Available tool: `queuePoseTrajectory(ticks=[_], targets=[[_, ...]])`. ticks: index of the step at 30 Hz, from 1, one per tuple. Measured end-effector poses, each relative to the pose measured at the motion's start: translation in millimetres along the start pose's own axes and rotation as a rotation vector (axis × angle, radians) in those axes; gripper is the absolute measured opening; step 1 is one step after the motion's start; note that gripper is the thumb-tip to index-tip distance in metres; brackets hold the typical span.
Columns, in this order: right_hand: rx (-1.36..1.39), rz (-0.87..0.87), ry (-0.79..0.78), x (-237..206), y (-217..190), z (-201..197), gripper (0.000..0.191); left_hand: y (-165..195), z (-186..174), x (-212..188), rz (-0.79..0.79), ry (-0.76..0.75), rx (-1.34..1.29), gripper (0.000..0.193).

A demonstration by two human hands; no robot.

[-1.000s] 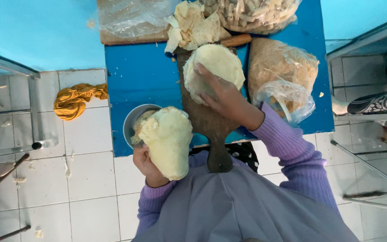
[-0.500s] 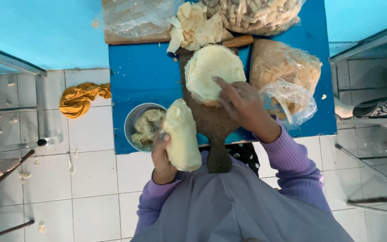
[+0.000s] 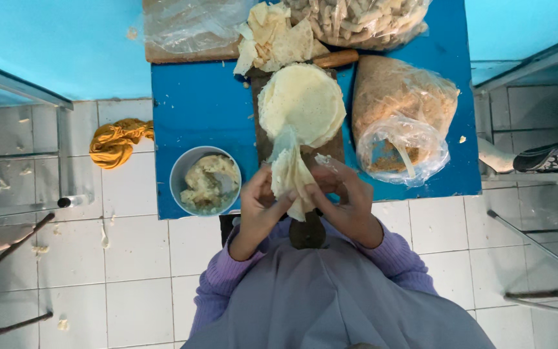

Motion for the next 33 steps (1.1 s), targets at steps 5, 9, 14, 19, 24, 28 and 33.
queuePoseTrajectory(ticks=[5, 9, 14, 19, 24, 28, 33], targets=[[-0.037, 0.012, 0.061, -5, 6, 1, 0.054, -1, 5, 1, 0.006, 0.094, 0.206, 0.041], [-0.098, -0.010, 0.049, -5, 4, 9, 0.057, 8, 12, 1, 0.118, 0.062, 0.483, 0.050], [0.207, 0.199, 0.156, 12, 18, -4, 0.056, 21, -1, -1, -0.055, 0.250, 0.151, 0.043], [0.721, 0.468, 0.213, 25, 25, -30, 0.053, 38, -24, -18, -0.083, 0.505, -0.291, 0.057], [0.665, 0.235, 0.348, 33, 11, -65, 0.046, 51, -58, -37, 0.192, 0.673, -0.369, 0.061], [0.046, -0.086, 0.487, 58, -6, -90, 0.045, 59, -78, -47, 0.451, 0.821, -0.228, 0.061], [-0.611, -0.368, 0.223, 121, -10, -69, 0.048, 60, -76, -56, 0.231, 0.632, -0.518, 0.066]])
Point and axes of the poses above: each hand's wrist, its own x-axis towards the middle knuckle, its own z-axis out of the palm, y = z × x, the point moved 4 cm from there along x, towards the middle knuckle, and after that the axes turned 2 degrees about z, right-handed, at the moved point
